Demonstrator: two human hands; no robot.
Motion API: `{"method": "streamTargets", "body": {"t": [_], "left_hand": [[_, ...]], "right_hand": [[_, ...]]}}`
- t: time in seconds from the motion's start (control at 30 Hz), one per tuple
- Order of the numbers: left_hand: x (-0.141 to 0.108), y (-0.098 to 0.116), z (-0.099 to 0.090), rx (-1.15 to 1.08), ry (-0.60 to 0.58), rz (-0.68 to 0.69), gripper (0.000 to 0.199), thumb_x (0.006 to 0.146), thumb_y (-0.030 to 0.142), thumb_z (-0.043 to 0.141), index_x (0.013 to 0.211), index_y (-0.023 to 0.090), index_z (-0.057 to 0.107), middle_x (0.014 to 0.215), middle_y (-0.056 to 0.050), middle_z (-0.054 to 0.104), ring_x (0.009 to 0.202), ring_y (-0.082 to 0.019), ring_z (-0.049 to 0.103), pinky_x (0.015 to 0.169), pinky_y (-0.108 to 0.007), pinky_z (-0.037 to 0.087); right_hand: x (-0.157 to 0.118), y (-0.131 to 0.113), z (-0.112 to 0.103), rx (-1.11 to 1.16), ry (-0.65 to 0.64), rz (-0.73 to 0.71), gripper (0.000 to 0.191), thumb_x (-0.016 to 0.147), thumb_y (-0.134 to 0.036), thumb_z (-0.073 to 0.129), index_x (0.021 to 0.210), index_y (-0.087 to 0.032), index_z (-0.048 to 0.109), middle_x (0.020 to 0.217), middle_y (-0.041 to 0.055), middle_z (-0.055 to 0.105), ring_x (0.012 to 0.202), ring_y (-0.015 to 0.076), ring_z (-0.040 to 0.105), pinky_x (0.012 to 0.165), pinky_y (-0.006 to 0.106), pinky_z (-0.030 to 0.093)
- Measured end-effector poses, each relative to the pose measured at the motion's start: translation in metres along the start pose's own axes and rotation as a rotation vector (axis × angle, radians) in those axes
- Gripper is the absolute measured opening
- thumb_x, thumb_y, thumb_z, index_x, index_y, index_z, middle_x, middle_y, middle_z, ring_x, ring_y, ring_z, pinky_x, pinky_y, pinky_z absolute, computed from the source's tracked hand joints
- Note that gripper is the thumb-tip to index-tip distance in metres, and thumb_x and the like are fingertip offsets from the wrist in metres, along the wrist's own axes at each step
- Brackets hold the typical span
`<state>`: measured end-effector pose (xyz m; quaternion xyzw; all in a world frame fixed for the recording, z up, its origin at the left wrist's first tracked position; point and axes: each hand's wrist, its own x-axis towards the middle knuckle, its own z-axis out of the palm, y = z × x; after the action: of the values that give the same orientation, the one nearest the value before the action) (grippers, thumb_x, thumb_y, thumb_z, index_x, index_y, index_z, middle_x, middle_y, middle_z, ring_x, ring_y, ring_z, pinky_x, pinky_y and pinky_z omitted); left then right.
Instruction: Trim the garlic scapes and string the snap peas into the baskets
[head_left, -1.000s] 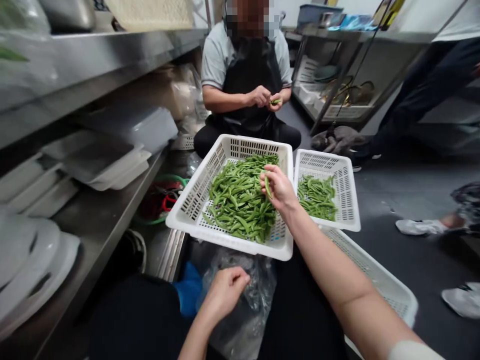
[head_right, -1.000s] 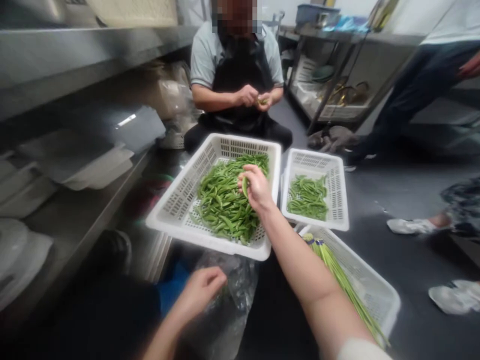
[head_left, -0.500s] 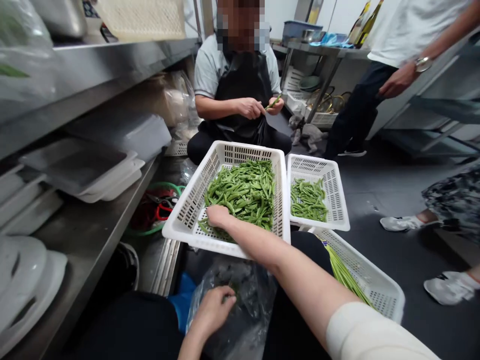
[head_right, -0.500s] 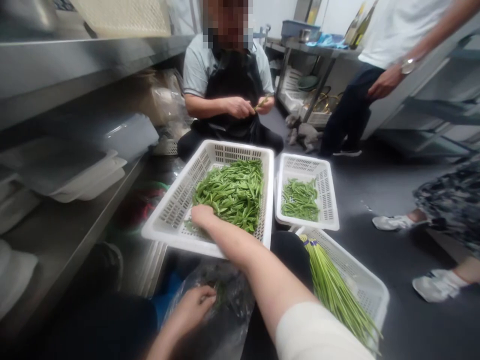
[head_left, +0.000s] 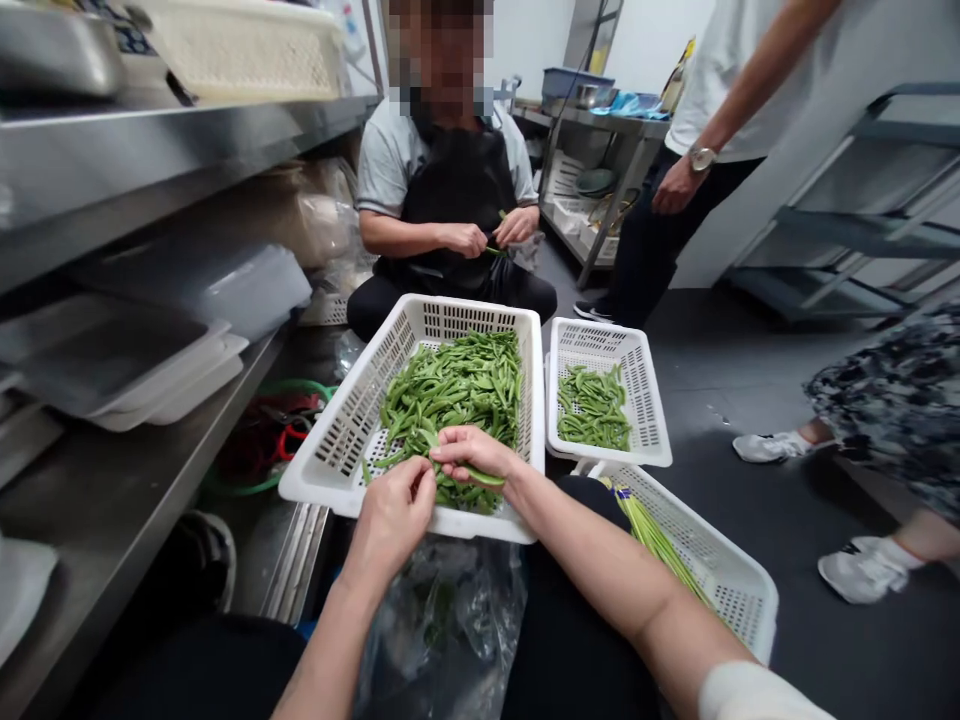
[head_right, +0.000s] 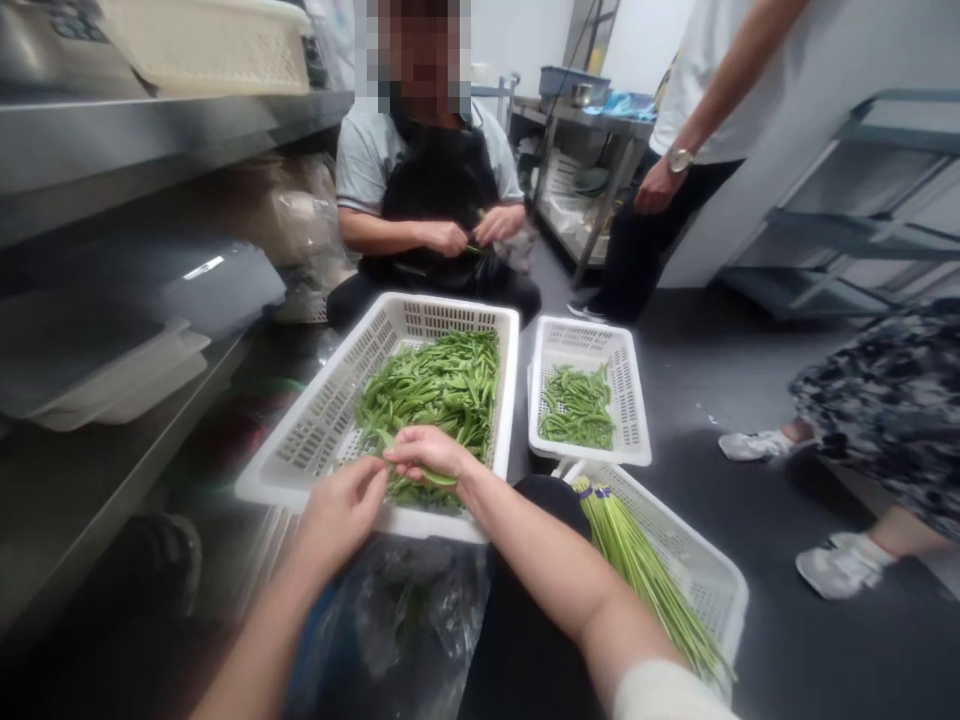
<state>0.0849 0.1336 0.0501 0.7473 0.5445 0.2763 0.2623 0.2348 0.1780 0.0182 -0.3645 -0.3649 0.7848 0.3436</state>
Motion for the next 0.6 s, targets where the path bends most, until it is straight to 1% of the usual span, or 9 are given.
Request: {"method": "streamTargets", "body": {"t": [0.07,0.13,0.33,0.43,0.5,0.6], "left_hand": [[0.001,0.000,0.005,0.000,-0.013,0.004,0.026,0.080,0.033,0.037,0.069,0.021,0.059,0.066,-0.001,0.064,0.061,-0.016,0.058,0.060,-0.027,0.039],[0.001,0.000,0.008,0.005,-0.021,-0.008,0.026,0.080,0.032,0.038,0.071,0.021,0.059,0.066,-0.001,0.065,0.060,-0.016,0.058,0.059,-0.027,0.039],[0.007,0.001,0.014,0.102,0.022,0.014,0.027,0.079,0.030,0.038,0.061,0.021,0.056,0.055,0.000,0.058,0.053,-0.015,0.053,0.054,-0.026,0.036],[0.009,0.000,0.017,0.117,0.025,0.050,0.028,0.079,0.030,0.038,0.059,0.021,0.055,0.054,0.000,0.057,0.051,-0.015,0.052,0.052,-0.026,0.035],[0.009,0.001,0.019,0.127,0.024,0.071,0.028,0.078,0.029,0.037,0.061,0.021,0.057,0.057,-0.001,0.059,0.053,-0.015,0.053,0.054,-0.025,0.036],[0.007,0.005,0.015,0.119,0.015,0.076,0.028,0.077,0.028,0.038,0.063,0.021,0.061,0.059,-0.001,0.061,0.055,-0.015,0.054,0.055,-0.025,0.037]], "right_hand": [[0.000,0.002,0.001,0.028,0.056,-0.028,0.034,0.061,-0.026,0.075,0.064,-0.016,0.043,0.044,-0.0056,0.055,0.030,0.0024,0.038,0.031,0.013,0.022],[0.000,0.002,0.002,0.036,0.086,-0.041,0.032,0.061,-0.024,0.074,0.063,-0.016,0.043,0.044,-0.0055,0.055,0.030,0.0028,0.038,0.031,0.013,0.023],[-0.005,0.000,0.004,0.013,0.132,-0.088,0.027,0.063,-0.022,0.071,0.062,-0.015,0.045,0.042,-0.0063,0.054,0.029,0.0021,0.038,0.030,0.012,0.024],[-0.006,0.000,0.003,-0.027,0.132,-0.108,0.027,0.064,-0.022,0.070,0.062,-0.015,0.044,0.042,-0.0068,0.054,0.029,0.0019,0.038,0.030,0.012,0.025],[-0.006,0.000,0.000,-0.063,0.118,-0.092,0.026,0.065,-0.020,0.069,0.061,-0.015,0.044,0.041,-0.0071,0.053,0.029,0.0021,0.038,0.030,0.012,0.025],[-0.010,-0.005,-0.006,-0.121,0.033,-0.033,0.022,0.066,-0.017,0.066,0.061,-0.015,0.045,0.041,-0.0067,0.053,0.028,0.0024,0.038,0.031,0.013,0.027]]}}
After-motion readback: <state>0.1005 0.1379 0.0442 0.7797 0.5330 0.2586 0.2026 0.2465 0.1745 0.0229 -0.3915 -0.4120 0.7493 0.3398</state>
